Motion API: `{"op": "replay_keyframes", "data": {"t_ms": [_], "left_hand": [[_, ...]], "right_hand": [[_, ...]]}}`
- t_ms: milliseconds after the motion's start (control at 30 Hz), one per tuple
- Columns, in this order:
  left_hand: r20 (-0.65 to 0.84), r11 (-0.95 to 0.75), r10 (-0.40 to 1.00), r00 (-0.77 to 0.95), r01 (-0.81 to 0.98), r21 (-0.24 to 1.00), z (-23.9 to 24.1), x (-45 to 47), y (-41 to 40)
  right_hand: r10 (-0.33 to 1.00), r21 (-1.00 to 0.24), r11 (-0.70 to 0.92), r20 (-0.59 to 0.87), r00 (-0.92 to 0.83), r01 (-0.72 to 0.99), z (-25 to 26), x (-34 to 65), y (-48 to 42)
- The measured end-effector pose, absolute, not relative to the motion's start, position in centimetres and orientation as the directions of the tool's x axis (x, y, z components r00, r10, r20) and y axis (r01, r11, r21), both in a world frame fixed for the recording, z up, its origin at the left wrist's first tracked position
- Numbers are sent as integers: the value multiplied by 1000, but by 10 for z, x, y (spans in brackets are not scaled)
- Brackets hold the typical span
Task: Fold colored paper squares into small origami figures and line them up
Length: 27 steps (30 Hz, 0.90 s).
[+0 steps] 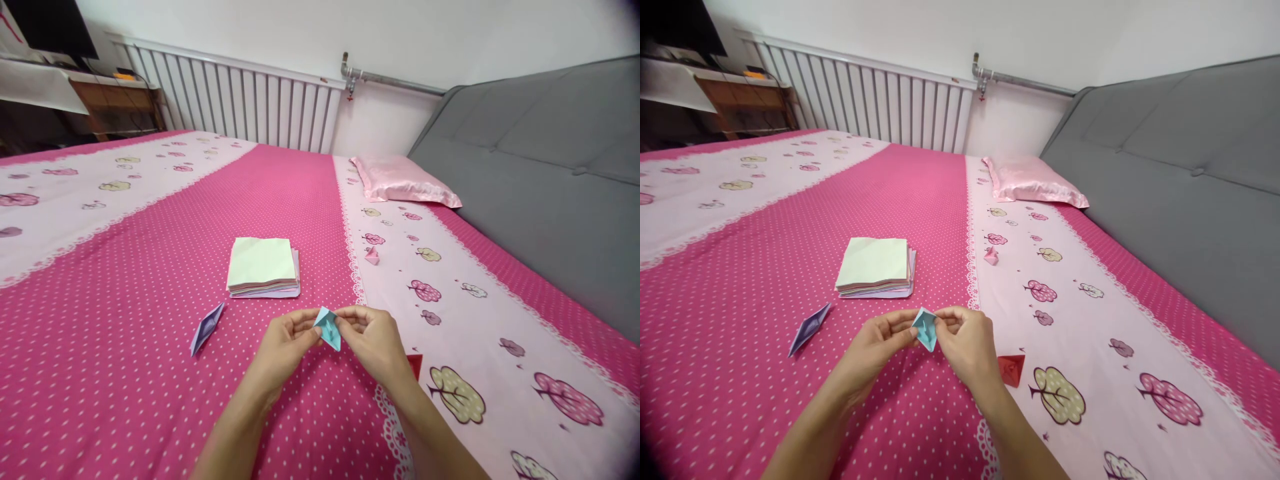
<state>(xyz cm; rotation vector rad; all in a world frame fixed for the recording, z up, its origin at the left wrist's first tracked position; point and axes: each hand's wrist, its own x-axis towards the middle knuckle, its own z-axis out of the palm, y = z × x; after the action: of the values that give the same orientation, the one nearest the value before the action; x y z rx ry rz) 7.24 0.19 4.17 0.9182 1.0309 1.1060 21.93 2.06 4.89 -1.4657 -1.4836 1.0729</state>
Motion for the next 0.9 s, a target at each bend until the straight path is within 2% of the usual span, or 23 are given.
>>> {"op": "replay_keyframes", "data": {"t_ms": [333,900], "left_hand": [[-139,131,984,-115,-77,988,29,82,7],[-78,109,976,-203,146,983,37,87,-2]], "right_hand": [[996,-859,49,78,34,510,45,209,13],[994,-762,45,102,50,646,42,203,10]]}}
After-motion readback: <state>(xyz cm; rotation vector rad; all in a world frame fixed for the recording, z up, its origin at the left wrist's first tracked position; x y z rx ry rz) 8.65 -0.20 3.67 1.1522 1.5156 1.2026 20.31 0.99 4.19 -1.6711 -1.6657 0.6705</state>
